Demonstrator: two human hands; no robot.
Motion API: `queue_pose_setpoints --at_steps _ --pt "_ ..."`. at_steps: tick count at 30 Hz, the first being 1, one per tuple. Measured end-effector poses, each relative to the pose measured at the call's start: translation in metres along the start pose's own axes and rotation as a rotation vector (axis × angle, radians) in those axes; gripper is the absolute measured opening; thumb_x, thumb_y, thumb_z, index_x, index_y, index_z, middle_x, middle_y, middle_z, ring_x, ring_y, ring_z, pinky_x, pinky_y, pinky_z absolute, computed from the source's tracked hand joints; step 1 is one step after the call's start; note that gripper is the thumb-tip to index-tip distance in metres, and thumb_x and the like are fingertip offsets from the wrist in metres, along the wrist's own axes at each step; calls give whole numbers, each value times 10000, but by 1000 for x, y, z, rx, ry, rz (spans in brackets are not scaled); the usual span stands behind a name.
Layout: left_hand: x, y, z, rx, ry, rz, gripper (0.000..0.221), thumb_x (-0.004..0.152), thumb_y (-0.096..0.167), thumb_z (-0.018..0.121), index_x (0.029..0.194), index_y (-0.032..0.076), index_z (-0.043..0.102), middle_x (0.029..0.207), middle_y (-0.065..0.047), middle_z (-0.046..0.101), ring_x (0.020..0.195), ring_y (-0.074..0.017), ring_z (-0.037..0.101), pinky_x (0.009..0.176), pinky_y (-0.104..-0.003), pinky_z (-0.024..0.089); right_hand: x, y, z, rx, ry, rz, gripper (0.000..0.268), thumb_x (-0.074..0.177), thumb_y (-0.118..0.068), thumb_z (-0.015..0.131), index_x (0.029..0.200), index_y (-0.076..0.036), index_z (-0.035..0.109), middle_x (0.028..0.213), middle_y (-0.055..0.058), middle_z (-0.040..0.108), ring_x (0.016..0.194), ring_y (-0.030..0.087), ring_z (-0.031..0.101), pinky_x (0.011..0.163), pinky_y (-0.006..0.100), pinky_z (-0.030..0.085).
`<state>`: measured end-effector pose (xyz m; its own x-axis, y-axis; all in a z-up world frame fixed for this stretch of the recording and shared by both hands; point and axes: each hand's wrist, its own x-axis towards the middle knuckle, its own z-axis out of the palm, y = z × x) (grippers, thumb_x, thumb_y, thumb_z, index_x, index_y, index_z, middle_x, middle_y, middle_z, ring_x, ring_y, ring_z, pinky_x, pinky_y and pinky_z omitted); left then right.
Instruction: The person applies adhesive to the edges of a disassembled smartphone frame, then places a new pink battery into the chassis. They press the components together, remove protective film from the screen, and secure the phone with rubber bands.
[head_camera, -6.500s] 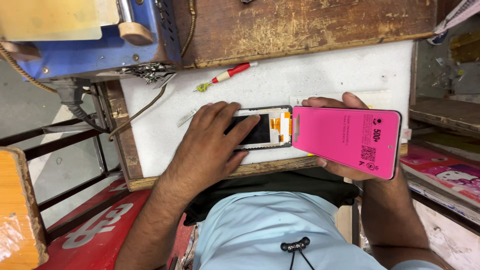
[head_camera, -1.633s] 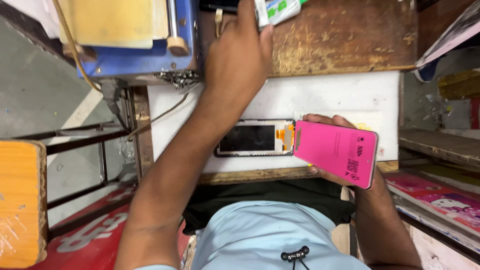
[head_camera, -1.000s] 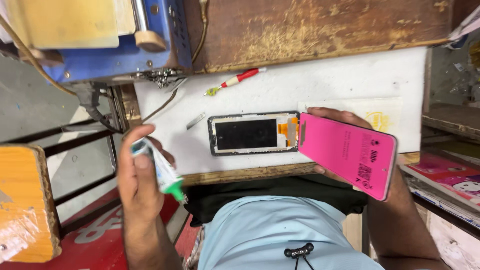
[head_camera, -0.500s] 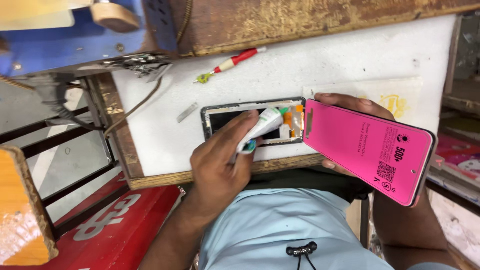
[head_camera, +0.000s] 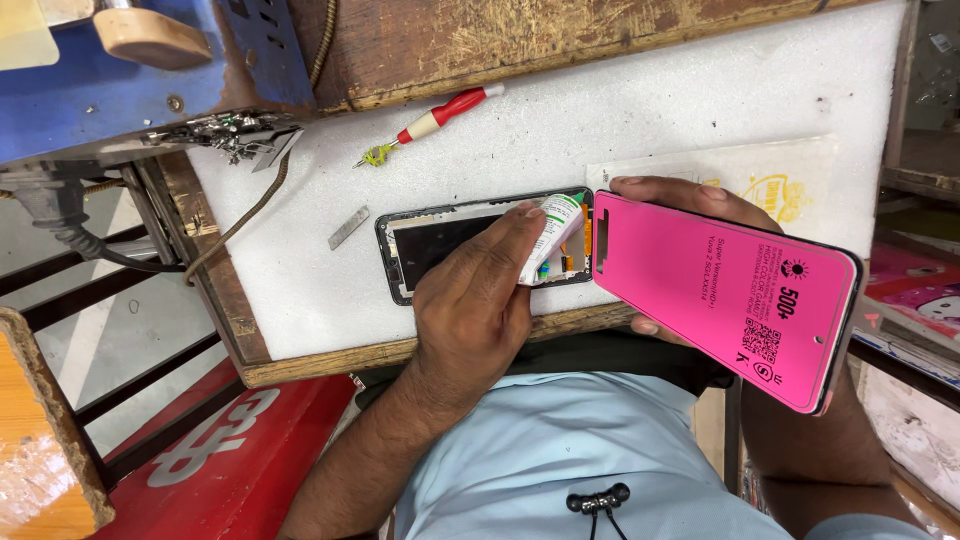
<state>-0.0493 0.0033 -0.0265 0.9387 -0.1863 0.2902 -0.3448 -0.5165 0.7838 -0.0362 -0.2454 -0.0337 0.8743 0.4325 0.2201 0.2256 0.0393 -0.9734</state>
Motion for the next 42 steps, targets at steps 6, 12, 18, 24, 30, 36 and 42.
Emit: queue_pose_setpoints --at_steps 6,12,18,24,30,36,42 --pt "2 -1 3 18 1 10 540 855 -168 709 1360 -4 608 1314 -189 685 1227 -297 711 1035 -359 626 1 2 -5 -1 -36 -3 970 865 -81 833 1648 -323 315 1554 248 495 1431 338 537 1152 471 541" --pt "2 0 3 59 -28 10 578 810 -181 700 1355 -14 603 1305 -190 689 1225 -299 710 1025 -368 572 -4 3 -2 37 12 31 972 837 -89 847 1640 -315 348 1508 247 497 1406 335 562 1090 453 573" --pt "1 1 3 49 -15 -26 571 836 -174 711 1370 -10 589 1317 -184 687 1243 -301 703 1045 -372 565 -1 2 -3 -54 -20 -24 968 857 -89 825 1648 -313 313 1550 230 499 1426 324 538 1139 450 552" --pt "1 0 2 59 -26 -42 598 817 -180 690 1380 -11 581 1328 -189 680 1247 -306 700 1051 -377 560 2 2 -2 -17 -7 -5 942 862 -112 835 1639 -311 342 1510 231 500 1414 318 556 1105 437 575" --pt "-2 0 1 69 -17 -55 599 821 -174 690 1384 0 580 1334 -186 680 1255 -303 696 1086 -384 597 2 3 -3 -31 2 -31 932 833 -132 822 1620 -287 348 1518 231 509 1399 321 548 1109 457 561" --pt "-4 -1 0 64 -14 -72 589 841 -175 685 1392 4 575 1333 -192 679 1253 -303 701 1050 -379 560 3 4 -4 5 -16 -21 938 858 -130 835 1640 -283 341 1552 236 502 1420 318 543 1111 452 572" --pt "-3 0 -3 96 20 -62 585 822 -183 679 1371 5 597 1302 -185 696 1223 -298 714 1055 -375 615 7 3 -3 4 2 -25 948 840 -147 850 1633 -282 349 1548 246 509 1386 312 574 1057 422 596"
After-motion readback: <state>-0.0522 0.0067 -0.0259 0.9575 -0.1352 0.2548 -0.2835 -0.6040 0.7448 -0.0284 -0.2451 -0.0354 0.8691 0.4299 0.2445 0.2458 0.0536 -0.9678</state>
